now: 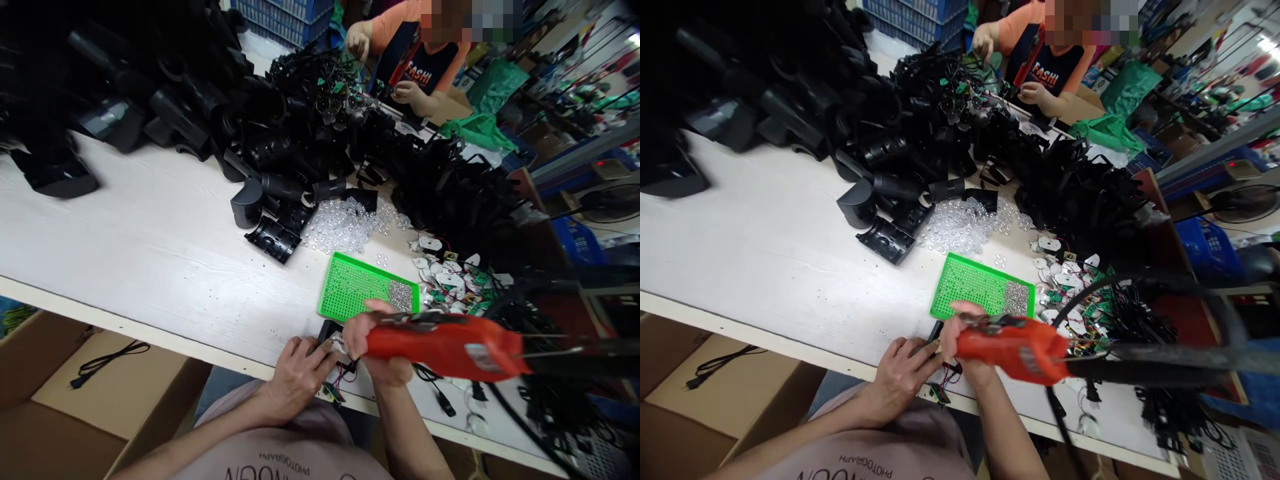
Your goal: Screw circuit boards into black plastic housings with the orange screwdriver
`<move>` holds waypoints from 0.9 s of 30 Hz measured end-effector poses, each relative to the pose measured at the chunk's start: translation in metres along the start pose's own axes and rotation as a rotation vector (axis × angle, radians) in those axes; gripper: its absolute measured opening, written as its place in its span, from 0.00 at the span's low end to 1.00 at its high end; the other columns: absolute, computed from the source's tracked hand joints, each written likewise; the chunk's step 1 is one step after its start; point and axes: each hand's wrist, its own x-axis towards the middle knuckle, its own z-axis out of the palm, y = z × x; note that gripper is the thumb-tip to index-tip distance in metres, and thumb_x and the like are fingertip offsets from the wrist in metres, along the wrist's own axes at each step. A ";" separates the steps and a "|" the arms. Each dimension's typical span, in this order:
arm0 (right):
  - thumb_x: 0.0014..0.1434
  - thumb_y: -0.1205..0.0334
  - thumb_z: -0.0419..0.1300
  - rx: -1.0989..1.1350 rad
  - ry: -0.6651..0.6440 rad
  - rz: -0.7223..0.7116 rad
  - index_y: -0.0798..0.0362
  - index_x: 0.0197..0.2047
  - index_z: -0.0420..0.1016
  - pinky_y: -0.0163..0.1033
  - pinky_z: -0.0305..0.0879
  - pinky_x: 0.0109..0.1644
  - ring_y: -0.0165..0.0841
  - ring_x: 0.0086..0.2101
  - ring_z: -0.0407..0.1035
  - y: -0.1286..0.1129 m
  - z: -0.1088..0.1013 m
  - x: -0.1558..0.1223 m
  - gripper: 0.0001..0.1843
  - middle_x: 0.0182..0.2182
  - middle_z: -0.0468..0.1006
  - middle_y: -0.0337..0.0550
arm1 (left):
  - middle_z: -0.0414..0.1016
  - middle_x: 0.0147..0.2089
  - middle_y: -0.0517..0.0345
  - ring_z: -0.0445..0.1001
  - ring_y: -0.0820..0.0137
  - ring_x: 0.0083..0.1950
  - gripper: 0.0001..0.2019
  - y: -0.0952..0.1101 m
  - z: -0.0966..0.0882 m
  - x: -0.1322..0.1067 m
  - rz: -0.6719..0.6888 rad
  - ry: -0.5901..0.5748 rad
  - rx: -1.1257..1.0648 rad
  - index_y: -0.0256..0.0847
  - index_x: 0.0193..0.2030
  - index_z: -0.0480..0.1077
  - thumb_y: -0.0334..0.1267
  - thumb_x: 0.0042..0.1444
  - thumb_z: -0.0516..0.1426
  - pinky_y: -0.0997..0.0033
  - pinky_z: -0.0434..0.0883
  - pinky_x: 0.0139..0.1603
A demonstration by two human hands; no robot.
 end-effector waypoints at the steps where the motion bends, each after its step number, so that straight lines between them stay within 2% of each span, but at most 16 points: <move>1: 0.48 0.32 0.61 0.032 0.007 -0.069 0.43 0.49 0.70 0.36 0.55 0.18 0.28 0.13 0.53 -0.002 0.003 0.010 0.32 0.15 0.62 0.28 | 0.78 0.50 0.57 0.68 0.66 0.43 0.13 0.000 -0.001 -0.001 0.008 -0.004 0.013 0.43 0.51 0.72 0.29 0.62 0.53 0.62 0.61 0.43; 3: 0.48 0.35 0.63 0.057 0.011 -0.165 0.45 0.44 0.71 0.35 0.55 0.17 0.27 0.13 0.54 0.000 0.005 0.032 0.27 0.16 0.62 0.29 | 0.77 0.53 0.57 0.68 0.66 0.45 0.15 0.000 -0.002 -0.004 0.023 -0.022 0.030 0.43 0.53 0.72 0.28 0.62 0.53 0.62 0.62 0.44; 5: 0.47 0.34 0.62 0.015 -0.011 -0.142 0.48 0.33 0.70 0.35 0.54 0.17 0.27 0.14 0.55 0.011 0.003 0.052 0.25 0.16 0.61 0.30 | 0.77 0.54 0.57 0.68 0.66 0.45 0.16 -0.001 -0.002 -0.006 0.020 -0.032 0.023 0.42 0.53 0.72 0.27 0.62 0.52 0.62 0.62 0.45; 7: 0.46 0.33 0.61 -0.034 -0.021 -0.081 0.49 0.29 0.68 0.34 0.54 0.16 0.27 0.14 0.55 0.025 0.000 0.064 0.26 0.16 0.60 0.30 | 0.77 0.53 0.58 0.68 0.66 0.44 0.15 -0.002 -0.001 -0.006 0.005 -0.030 0.001 0.41 0.52 0.72 0.27 0.62 0.52 0.63 0.61 0.45; 11: 0.46 0.33 0.61 -0.066 -0.014 -0.042 0.50 0.35 0.69 0.33 0.54 0.16 0.27 0.14 0.54 0.043 -0.004 0.067 0.28 0.16 0.60 0.28 | 0.77 0.53 0.58 0.68 0.65 0.45 0.14 -0.002 0.000 -0.005 0.001 -0.038 -0.022 0.41 0.51 0.73 0.27 0.61 0.53 0.63 0.61 0.44; 16: 0.49 0.36 0.61 -0.035 -0.061 -0.048 0.50 0.37 0.68 0.32 0.54 0.17 0.26 0.15 0.55 0.049 -0.008 0.061 0.25 0.17 0.62 0.29 | 0.77 0.54 0.57 0.68 0.65 0.46 0.14 -0.002 0.002 -0.008 -0.005 -0.056 -0.019 0.42 0.52 0.72 0.29 0.61 0.55 0.63 0.62 0.45; 21: 0.47 0.37 0.63 -0.055 -0.095 -0.030 0.50 0.42 0.69 0.32 0.53 0.16 0.27 0.15 0.57 0.060 -0.011 0.062 0.28 0.17 0.64 0.29 | 0.75 0.55 0.55 0.69 0.65 0.45 0.14 -0.003 0.002 -0.010 0.002 -0.084 0.005 0.43 0.53 0.71 0.31 0.60 0.56 0.63 0.62 0.44; 24: 0.48 0.39 0.63 -0.065 -0.084 -0.050 0.49 0.43 0.70 0.32 0.53 0.16 0.26 0.15 0.56 0.050 -0.005 0.064 0.26 0.18 0.63 0.29 | 0.76 0.55 0.55 0.69 0.66 0.45 0.14 -0.003 0.001 -0.008 0.002 -0.076 0.006 0.43 0.53 0.71 0.31 0.61 0.55 0.64 0.62 0.44; 27: 0.50 0.37 0.61 -0.037 0.031 -0.135 0.45 0.48 0.68 0.33 0.54 0.16 0.27 0.14 0.55 0.015 0.005 0.057 0.28 0.17 0.62 0.29 | 0.76 0.55 0.56 0.69 0.66 0.45 0.14 -0.002 0.001 -0.008 0.010 -0.059 0.009 0.43 0.52 0.72 0.30 0.61 0.55 0.64 0.62 0.43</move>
